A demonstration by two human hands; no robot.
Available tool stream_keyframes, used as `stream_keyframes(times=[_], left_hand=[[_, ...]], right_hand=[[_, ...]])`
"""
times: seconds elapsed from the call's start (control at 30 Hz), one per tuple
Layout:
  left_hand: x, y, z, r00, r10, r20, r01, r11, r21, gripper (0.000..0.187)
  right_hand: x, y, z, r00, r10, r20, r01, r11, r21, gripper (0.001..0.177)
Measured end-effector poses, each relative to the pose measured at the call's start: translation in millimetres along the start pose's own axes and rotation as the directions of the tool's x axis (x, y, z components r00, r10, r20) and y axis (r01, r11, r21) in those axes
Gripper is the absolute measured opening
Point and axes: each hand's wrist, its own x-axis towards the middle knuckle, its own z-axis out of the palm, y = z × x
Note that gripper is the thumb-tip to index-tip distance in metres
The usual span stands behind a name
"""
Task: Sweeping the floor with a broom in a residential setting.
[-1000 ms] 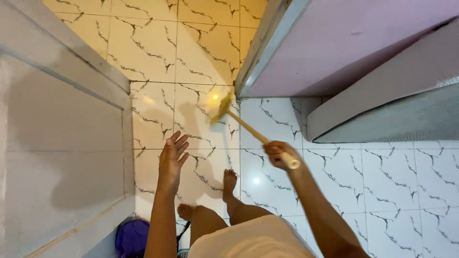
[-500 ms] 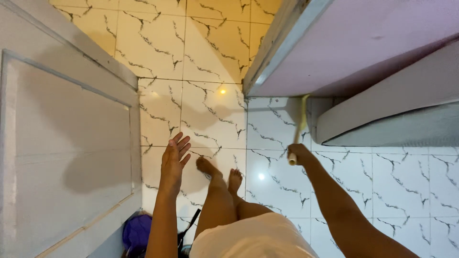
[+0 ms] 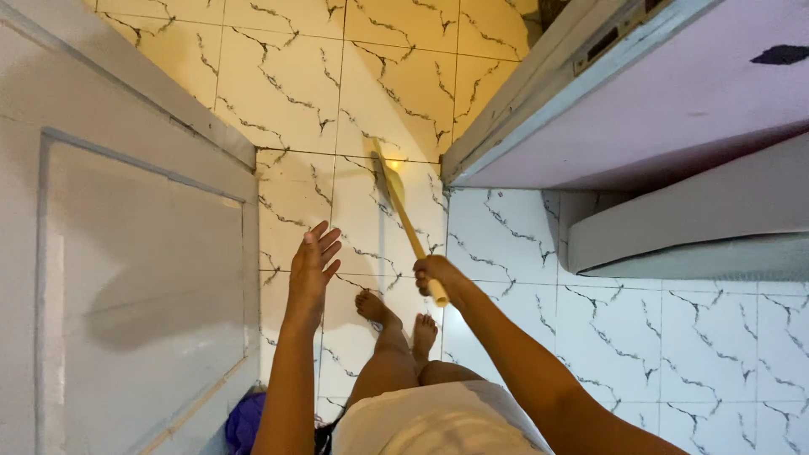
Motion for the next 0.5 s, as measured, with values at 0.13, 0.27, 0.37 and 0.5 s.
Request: stream_keyframes(times=[0.13, 0.27, 0.37, 0.5], left_hand=[[13.0, 24.3, -14.0, 1.000, 0.010, 0.026, -0.010, 1.000, -0.004, 0.083], [20.2, 42.7, -36.1, 0.999, 0.048, -0.012, -0.048, 0.999, -0.006, 0.083], [24.9, 41.1, -52.8, 0.998, 0.037, -0.057, -0.038, 0.999, -0.020, 0.083], [17.7, 42.0, -69.9, 0.994, 0.033, -0.105, -0.040, 0.997, -0.066, 0.084]], right_hand=[[-56.5, -30.9, -4.6, 0.991, -0.135, 0.022, 0.136, 0.990, -0.046, 0.020], [-103.7, -43.9, 4.1, 0.979, -0.072, -0.188, 0.042, 0.986, -0.161, 0.012], [-57.7, -18.0, -4.6, 0.968, 0.001, -0.250, -0.023, 0.996, -0.087, 0.013], [45.1, -2.1, -8.1, 0.996, 0.071, -0.049, -0.061, 0.980, 0.189, 0.012]])
